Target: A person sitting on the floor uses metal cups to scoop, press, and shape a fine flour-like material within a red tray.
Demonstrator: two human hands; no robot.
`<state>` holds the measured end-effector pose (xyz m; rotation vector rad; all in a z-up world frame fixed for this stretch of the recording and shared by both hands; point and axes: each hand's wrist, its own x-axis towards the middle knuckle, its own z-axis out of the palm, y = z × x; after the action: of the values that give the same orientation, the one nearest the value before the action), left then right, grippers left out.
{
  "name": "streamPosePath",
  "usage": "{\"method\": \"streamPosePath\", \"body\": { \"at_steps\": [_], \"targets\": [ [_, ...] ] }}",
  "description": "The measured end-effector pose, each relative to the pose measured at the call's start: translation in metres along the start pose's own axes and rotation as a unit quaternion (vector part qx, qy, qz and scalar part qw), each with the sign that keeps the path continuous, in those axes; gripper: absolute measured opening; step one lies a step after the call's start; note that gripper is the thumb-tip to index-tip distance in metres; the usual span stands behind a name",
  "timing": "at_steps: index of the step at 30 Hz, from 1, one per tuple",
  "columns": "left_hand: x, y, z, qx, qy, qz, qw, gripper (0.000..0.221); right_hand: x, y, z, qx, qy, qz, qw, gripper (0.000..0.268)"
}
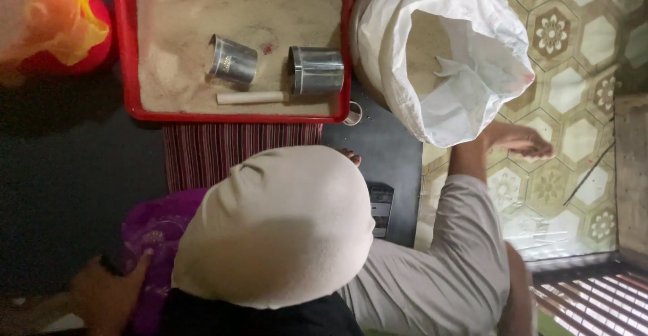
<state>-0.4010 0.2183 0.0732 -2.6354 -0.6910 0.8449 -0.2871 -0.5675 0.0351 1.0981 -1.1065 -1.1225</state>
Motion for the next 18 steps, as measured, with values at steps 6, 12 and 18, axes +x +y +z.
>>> {"method": "streamPosePath", "body": {
  "at_steps": [6, 12, 18],
  "targets": [
    [-0.042, 0.031, 0.021, -0.262, -0.119, -0.068, 0.955, 0.086, -0.110, 0.209, -0.010, 0.709, 0.159, -0.562, 0.395, 0.018],
    [-0.072, 0.043, -0.015, -0.332, -0.094, -0.177, 0.922, 0.055, -0.247, 0.157, -0.123, 0.444, 0.168, -0.819, 0.323, 0.040],
    [-0.084, 0.011, 0.093, -0.369, -0.019, -0.156, 0.916, 0.045, -0.333, 0.041, -0.112, 0.387, 0.254, -0.808, 0.364, 0.049]
  ]
}}
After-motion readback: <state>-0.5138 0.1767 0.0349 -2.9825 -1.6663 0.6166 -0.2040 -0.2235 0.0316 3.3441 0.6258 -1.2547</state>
